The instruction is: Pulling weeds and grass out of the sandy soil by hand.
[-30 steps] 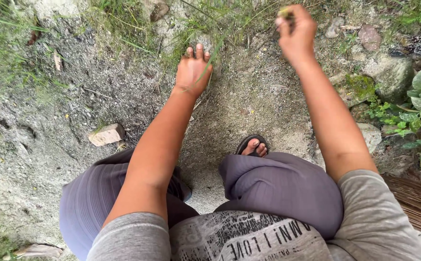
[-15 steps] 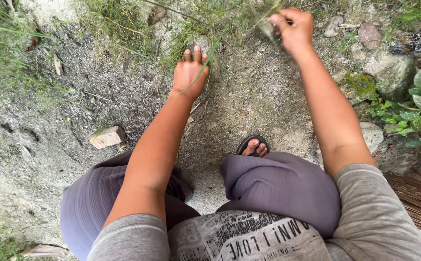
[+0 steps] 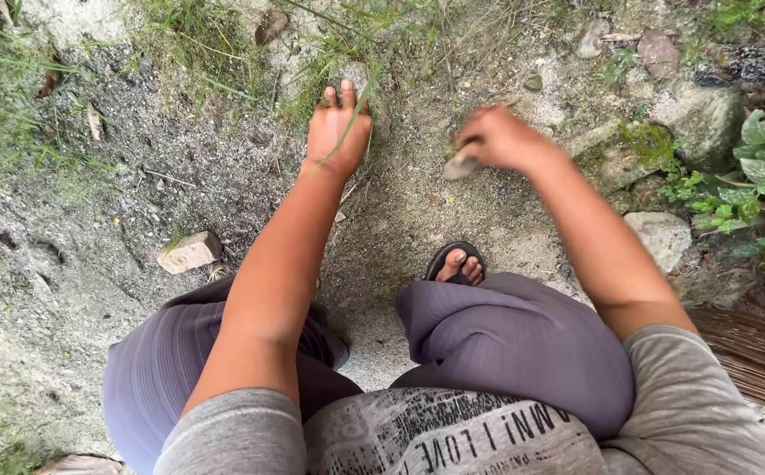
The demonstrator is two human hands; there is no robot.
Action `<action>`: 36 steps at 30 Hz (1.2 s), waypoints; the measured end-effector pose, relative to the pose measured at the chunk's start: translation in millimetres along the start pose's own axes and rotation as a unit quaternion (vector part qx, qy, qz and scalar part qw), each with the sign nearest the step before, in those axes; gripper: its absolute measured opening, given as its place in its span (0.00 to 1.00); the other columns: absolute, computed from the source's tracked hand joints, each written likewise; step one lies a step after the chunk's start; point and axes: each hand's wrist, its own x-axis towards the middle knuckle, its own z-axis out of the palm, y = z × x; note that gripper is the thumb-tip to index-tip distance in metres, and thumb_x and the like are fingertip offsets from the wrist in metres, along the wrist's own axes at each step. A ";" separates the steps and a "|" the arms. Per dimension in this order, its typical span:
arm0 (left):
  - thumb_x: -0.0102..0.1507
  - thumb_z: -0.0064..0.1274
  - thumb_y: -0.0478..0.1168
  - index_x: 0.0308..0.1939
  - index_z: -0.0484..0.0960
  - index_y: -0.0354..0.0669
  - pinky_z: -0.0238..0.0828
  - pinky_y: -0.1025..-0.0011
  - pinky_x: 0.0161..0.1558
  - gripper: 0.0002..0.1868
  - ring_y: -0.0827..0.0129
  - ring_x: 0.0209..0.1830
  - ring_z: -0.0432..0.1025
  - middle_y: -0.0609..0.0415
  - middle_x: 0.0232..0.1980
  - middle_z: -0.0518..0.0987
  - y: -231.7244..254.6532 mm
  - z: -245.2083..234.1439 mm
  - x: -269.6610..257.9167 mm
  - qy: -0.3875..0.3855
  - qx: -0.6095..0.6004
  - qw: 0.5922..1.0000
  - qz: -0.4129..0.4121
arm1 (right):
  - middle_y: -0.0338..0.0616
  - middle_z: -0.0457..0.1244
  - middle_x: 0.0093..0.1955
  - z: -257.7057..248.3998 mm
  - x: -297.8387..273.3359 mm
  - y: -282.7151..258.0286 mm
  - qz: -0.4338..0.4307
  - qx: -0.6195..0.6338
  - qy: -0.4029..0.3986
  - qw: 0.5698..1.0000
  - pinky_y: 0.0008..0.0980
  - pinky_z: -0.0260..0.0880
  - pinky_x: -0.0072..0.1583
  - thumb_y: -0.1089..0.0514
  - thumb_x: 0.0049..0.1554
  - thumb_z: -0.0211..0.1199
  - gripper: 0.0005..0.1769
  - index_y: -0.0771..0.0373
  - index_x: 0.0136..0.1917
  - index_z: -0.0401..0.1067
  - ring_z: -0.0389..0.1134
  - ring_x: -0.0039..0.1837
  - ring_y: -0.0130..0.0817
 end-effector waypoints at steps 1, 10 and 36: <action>0.66 0.46 0.34 0.58 0.81 0.35 0.77 0.51 0.50 0.18 0.34 0.60 0.74 0.26 0.67 0.72 1.0 3.1 0.2 0.000 0.000 1.000 0.001 | 0.44 0.70 0.45 -10.2 1.2 -21.9 0.001 0.000 0.001 1.000 0.39 0.77 0.53 0.54 0.54 0.73 0.11 0.59 0.49 0.82 0.71 0.48 0.34; 0.65 0.46 0.35 0.60 0.80 0.37 0.77 0.52 0.51 0.20 0.36 0.60 0.74 0.27 0.67 0.72 -0.2 8.7 -1.7 0.037 0.013 0.999 -0.010 | 0.56 0.63 0.59 -21.2 58.6 14.4 0.001 -0.137 0.353 0.925 0.35 0.75 0.58 0.56 0.54 0.75 0.30 0.73 0.65 0.72 0.68 0.56 0.44; 0.64 0.46 0.34 0.63 0.78 0.37 0.77 0.54 0.46 0.23 0.39 0.62 0.73 0.29 0.70 0.69 -3.4 -0.5 -2.5 -0.035 0.006 0.999 0.005 | 0.41 0.70 0.44 -40.1 75.0 40.4 -0.021 0.479 0.389 0.787 0.26 0.69 0.41 0.69 0.64 0.68 0.06 0.66 0.43 0.78 0.66 0.40 0.26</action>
